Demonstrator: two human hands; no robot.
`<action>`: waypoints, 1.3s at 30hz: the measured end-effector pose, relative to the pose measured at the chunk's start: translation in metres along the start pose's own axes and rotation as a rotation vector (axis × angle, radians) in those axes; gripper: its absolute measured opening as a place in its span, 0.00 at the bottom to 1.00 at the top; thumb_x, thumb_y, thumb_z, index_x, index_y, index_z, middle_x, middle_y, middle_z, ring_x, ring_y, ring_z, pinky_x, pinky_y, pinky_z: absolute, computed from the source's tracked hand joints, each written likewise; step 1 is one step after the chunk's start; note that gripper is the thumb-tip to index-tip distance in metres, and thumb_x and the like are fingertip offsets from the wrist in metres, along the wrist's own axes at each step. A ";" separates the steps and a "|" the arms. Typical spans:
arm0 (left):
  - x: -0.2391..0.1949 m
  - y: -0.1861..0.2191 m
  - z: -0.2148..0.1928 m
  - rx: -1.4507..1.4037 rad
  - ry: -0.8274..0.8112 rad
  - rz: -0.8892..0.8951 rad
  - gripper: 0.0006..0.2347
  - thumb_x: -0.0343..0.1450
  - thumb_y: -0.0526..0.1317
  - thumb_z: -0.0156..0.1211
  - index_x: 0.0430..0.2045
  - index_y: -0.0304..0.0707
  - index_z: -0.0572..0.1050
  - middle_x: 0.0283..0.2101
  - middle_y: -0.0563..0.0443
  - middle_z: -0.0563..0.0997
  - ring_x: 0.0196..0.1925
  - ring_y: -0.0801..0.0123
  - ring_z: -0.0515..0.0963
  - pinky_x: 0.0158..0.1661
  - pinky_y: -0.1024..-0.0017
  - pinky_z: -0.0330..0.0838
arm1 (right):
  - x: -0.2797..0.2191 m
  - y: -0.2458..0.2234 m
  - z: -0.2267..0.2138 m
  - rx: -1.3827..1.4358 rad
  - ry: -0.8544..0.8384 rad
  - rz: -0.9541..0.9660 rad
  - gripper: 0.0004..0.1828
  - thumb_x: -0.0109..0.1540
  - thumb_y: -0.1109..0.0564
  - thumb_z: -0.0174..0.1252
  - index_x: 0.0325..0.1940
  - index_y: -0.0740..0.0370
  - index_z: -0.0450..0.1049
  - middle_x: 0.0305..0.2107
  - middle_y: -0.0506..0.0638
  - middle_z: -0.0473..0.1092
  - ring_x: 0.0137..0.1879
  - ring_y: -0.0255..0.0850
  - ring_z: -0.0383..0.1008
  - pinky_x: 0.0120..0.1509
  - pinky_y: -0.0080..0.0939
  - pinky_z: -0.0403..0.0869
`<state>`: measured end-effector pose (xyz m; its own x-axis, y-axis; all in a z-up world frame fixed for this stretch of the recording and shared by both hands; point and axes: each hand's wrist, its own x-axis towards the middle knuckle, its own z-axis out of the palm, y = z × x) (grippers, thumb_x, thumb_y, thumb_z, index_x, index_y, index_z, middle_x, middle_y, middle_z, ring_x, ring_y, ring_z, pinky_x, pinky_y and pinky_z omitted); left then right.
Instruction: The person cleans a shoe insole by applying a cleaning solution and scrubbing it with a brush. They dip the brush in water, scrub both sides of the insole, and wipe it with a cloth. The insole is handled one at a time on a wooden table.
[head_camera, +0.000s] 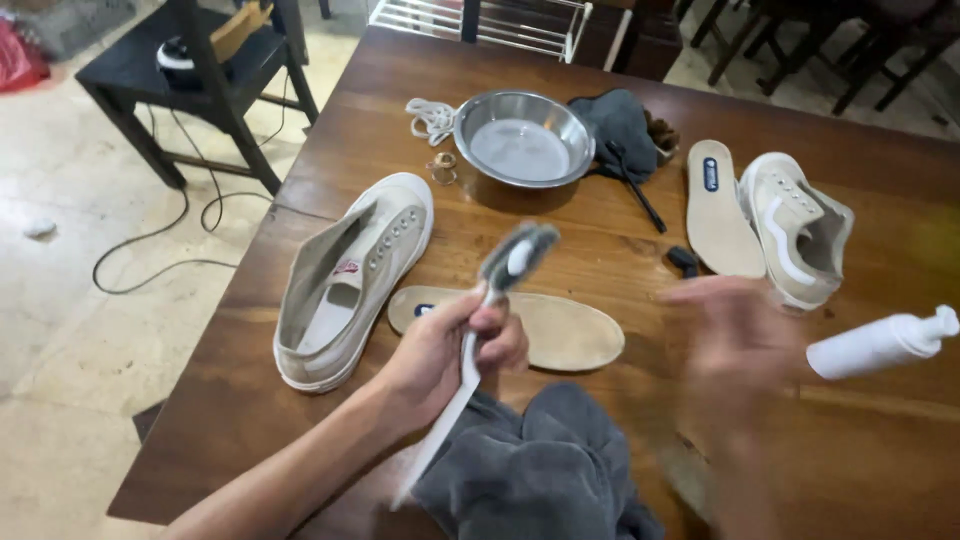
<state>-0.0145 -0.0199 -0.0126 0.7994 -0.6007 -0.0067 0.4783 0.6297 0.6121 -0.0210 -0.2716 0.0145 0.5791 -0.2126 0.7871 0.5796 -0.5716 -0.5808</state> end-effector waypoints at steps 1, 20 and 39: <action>0.005 0.000 0.004 0.118 0.049 0.098 0.11 0.76 0.49 0.38 0.26 0.48 0.57 0.25 0.55 0.60 0.32 0.72 0.61 0.38 0.73 0.57 | -0.010 -0.031 0.017 0.158 -0.262 0.176 0.13 0.56 0.78 0.59 0.36 0.64 0.77 0.30 0.51 0.73 0.41 0.40 0.74 0.57 0.36 0.73; 0.048 -0.016 0.027 0.131 -0.204 0.085 0.23 0.77 0.47 0.45 0.53 0.16 0.67 0.60 0.33 0.73 0.23 0.62 0.82 0.17 0.75 0.78 | -0.030 -0.040 0.024 1.072 -0.576 0.805 0.10 0.65 0.64 0.51 0.49 0.71 0.61 0.14 0.60 0.60 0.18 0.48 0.65 0.20 0.45 0.73; 0.005 0.026 -0.038 2.132 0.108 0.213 0.18 0.73 0.52 0.46 0.48 0.43 0.76 0.34 0.36 0.78 0.38 0.37 0.77 0.32 0.44 0.70 | 0.010 0.023 -0.046 0.219 -0.282 0.516 0.10 0.68 0.62 0.50 0.54 0.56 0.67 0.28 0.47 0.64 0.26 0.32 0.59 0.27 0.28 0.58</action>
<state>0.0156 0.0122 -0.0262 0.8208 -0.5425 0.1791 -0.5693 -0.7507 0.3353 -0.0284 -0.3237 0.0191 0.9273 -0.1835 0.3264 0.2721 -0.2687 -0.9240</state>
